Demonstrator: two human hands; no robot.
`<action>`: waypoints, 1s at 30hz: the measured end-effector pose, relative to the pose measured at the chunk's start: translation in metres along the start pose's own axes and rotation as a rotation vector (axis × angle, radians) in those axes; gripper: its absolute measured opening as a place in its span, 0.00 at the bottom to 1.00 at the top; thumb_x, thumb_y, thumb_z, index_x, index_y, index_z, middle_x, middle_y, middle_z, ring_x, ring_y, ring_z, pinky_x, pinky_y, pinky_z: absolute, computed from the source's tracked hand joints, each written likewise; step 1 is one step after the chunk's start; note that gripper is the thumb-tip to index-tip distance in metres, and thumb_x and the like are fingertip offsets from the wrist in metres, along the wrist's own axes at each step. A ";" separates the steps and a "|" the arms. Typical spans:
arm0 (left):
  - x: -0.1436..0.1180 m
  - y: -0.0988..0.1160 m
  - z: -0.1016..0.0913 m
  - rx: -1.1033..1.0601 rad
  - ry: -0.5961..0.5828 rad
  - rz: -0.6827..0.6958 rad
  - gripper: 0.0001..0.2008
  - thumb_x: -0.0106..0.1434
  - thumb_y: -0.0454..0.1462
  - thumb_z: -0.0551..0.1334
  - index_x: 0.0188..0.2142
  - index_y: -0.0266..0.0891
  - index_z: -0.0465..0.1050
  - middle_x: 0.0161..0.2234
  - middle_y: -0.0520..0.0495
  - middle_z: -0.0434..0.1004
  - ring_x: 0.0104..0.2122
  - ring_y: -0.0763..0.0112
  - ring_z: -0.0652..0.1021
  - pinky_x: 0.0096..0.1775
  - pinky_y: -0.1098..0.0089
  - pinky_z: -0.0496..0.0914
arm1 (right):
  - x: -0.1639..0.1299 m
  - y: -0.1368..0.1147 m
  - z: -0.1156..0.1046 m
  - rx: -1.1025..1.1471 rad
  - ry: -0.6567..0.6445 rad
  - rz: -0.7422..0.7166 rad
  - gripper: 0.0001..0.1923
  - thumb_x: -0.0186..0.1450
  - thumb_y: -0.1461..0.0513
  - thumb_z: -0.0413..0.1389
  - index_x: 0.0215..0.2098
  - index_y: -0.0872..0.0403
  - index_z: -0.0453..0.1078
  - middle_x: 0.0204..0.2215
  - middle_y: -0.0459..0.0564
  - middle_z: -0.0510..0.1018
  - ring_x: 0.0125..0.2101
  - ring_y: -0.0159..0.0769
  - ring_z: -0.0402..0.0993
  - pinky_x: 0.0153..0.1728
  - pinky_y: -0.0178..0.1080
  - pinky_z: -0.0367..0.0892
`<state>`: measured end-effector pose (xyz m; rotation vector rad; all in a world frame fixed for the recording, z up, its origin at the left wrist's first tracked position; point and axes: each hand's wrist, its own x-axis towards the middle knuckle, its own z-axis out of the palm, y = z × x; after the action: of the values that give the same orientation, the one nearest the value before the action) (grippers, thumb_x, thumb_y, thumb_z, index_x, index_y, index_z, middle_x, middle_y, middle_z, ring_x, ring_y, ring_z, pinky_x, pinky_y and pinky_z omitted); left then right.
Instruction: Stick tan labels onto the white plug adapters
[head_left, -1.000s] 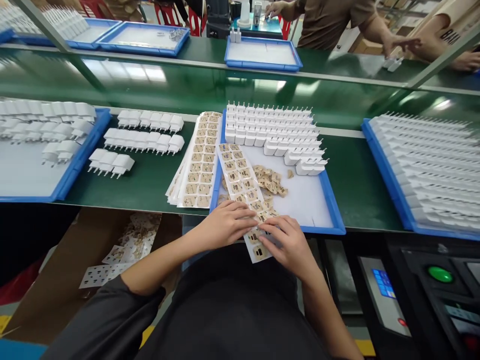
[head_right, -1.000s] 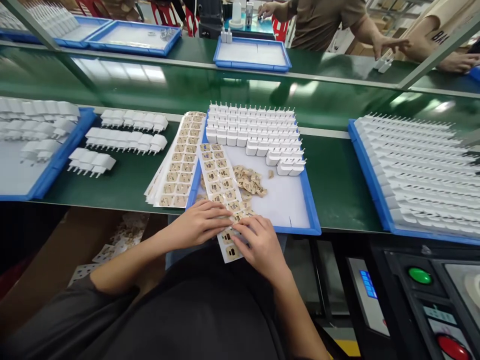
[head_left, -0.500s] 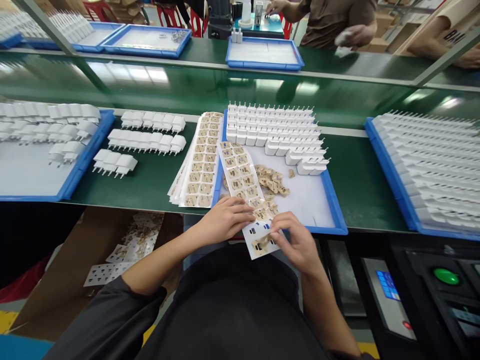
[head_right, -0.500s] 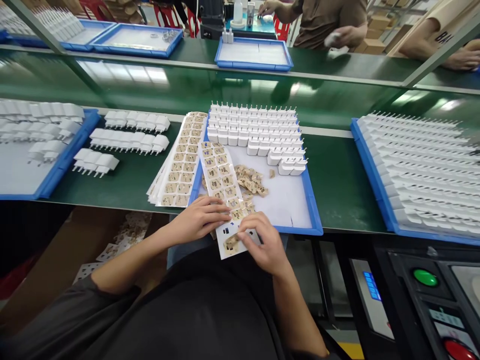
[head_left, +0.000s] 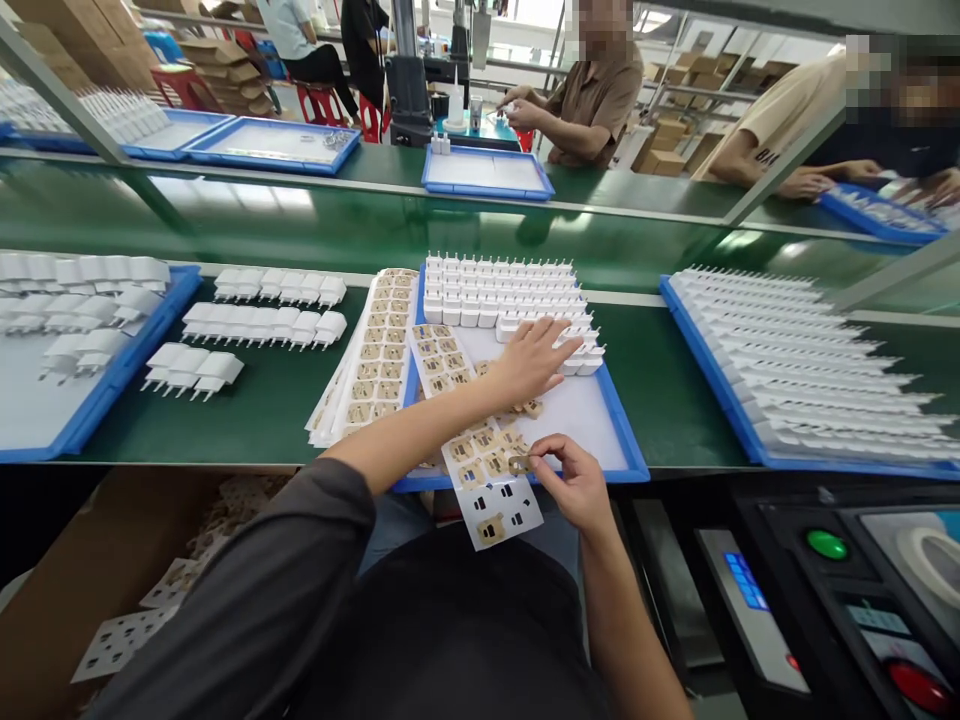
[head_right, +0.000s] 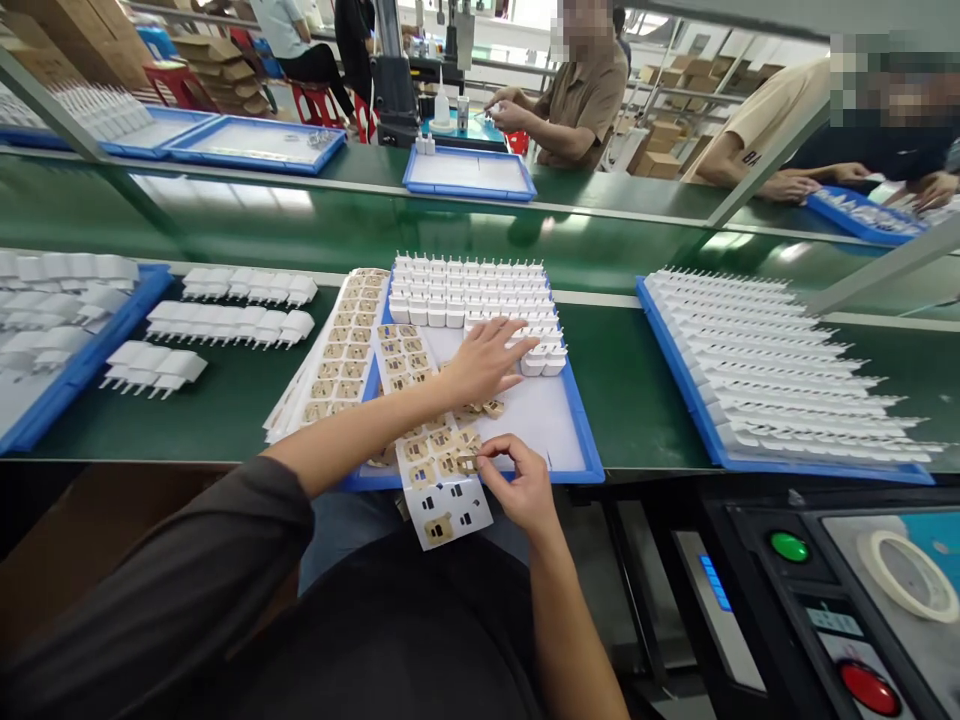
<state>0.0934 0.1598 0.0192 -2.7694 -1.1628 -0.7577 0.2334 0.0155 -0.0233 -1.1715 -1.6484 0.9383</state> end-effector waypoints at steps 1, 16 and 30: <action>0.012 0.005 0.007 0.046 0.004 0.002 0.28 0.63 0.37 0.68 0.60 0.34 0.67 0.67 0.29 0.61 0.65 0.43 0.64 0.61 0.48 0.61 | 0.000 0.000 0.000 -0.011 0.006 0.006 0.04 0.67 0.60 0.59 0.35 0.50 0.73 0.31 0.47 0.79 0.33 0.37 0.75 0.38 0.39 0.70; -0.078 0.009 -0.059 -1.221 -0.001 -0.452 0.28 0.56 0.45 0.73 0.51 0.43 0.64 0.46 0.44 0.75 0.42 0.64 0.79 0.41 0.66 0.76 | 0.005 -0.010 0.006 0.267 0.108 -0.058 0.02 0.67 0.60 0.61 0.36 0.50 0.74 0.31 0.48 0.78 0.35 0.37 0.76 0.39 0.40 0.73; -0.183 0.004 -0.061 -1.177 0.178 -0.553 0.21 0.60 0.41 0.72 0.51 0.43 0.72 0.49 0.42 0.75 0.49 0.62 0.78 0.48 0.64 0.75 | 0.024 -0.055 0.050 0.406 -0.166 -0.108 0.01 0.68 0.62 0.60 0.37 0.49 0.73 0.32 0.47 0.76 0.35 0.36 0.75 0.37 0.38 0.72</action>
<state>-0.0394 0.0228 -0.0098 -2.9308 -1.9024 -2.3242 0.1663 0.0193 0.0161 -0.7398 -1.5365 1.2555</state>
